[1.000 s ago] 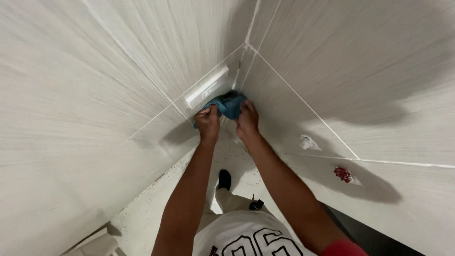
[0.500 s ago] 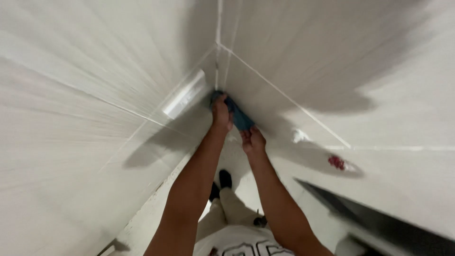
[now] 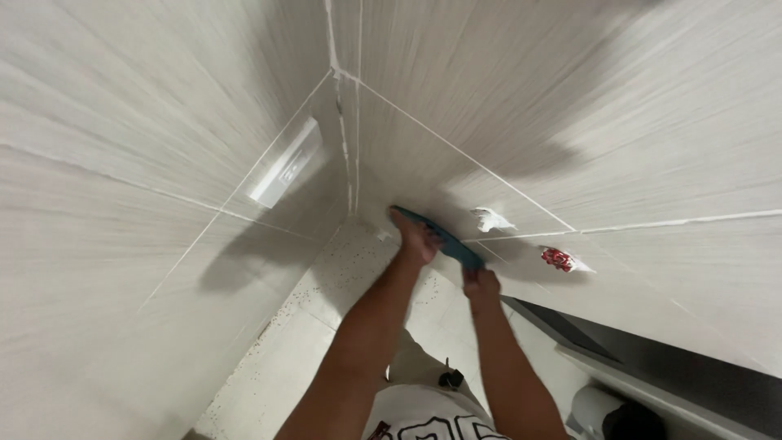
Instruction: The person wipes the tiled bathroom wall with a blue cloth. They then move to the sink, wet the cloth under the faucet, and wring it out. Finally, they return to the wall to continue wiping the surface.
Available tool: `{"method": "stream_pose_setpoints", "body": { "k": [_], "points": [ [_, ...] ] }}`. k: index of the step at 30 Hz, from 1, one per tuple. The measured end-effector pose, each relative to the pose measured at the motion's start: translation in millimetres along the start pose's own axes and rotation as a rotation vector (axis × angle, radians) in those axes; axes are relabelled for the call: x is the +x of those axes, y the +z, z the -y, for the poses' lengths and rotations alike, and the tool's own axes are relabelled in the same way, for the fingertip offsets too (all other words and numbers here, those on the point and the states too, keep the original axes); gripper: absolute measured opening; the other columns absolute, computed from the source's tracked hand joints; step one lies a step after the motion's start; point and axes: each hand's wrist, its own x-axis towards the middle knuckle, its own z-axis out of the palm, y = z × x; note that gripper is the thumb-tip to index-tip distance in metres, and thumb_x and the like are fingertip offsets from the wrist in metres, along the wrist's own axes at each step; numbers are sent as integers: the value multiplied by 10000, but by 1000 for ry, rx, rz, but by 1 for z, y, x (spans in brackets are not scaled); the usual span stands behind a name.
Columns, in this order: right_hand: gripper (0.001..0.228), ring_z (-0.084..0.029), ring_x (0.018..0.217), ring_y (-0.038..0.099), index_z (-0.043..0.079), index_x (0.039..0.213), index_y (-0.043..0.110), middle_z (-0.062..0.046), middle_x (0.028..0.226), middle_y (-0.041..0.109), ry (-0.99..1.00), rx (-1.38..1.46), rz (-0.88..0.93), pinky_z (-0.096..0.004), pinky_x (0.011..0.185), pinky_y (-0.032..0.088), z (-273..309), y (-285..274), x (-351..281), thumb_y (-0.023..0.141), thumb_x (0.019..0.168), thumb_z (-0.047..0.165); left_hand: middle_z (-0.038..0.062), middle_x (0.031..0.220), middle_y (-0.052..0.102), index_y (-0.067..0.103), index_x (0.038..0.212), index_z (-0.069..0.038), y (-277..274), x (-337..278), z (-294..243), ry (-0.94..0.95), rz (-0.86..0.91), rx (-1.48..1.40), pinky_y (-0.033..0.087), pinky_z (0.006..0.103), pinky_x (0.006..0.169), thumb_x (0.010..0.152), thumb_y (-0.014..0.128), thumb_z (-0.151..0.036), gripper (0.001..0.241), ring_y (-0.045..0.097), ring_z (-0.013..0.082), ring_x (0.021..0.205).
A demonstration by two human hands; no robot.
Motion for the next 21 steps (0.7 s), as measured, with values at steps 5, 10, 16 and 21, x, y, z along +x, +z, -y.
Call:
{"method": "stream_pose_setpoints", "body": {
  "k": [5,10,16,21],
  "points": [
    [325,-304,1065,589,-10,1311,557,-180,1120,598,479,1420,19,-451,1058,471,82,-7,-45,348,1094,111,156,1728,37,52,1668,-175,8,5,-4,-33,-58,-127,117,570,1268,659,313,-1085,1384,103,400,1579],
    [120,-386,923,654,-91,1039,664,-257,981,674,525,1460,249,-527,873,569,115,79,27,589,964,-34,120,1716,149,134,1658,-242,32,-33,-65,197,-94,-225,173,538,1272,782,259,-966,1143,177,347,1574],
    [83,-362,865,630,-49,918,635,-190,887,660,553,1530,438,-511,844,583,206,155,32,674,858,-93,137,1728,48,126,1661,-236,-12,19,-115,396,57,-307,94,547,1296,861,373,-883,1057,88,378,1586],
    [177,-229,999,628,-30,1082,602,-151,1011,612,384,1500,699,-333,910,543,246,131,-22,628,907,-26,105,1738,-15,81,1665,-243,-32,37,-108,441,114,-293,34,515,1311,1004,328,-693,838,19,348,1601]
  ]
}}
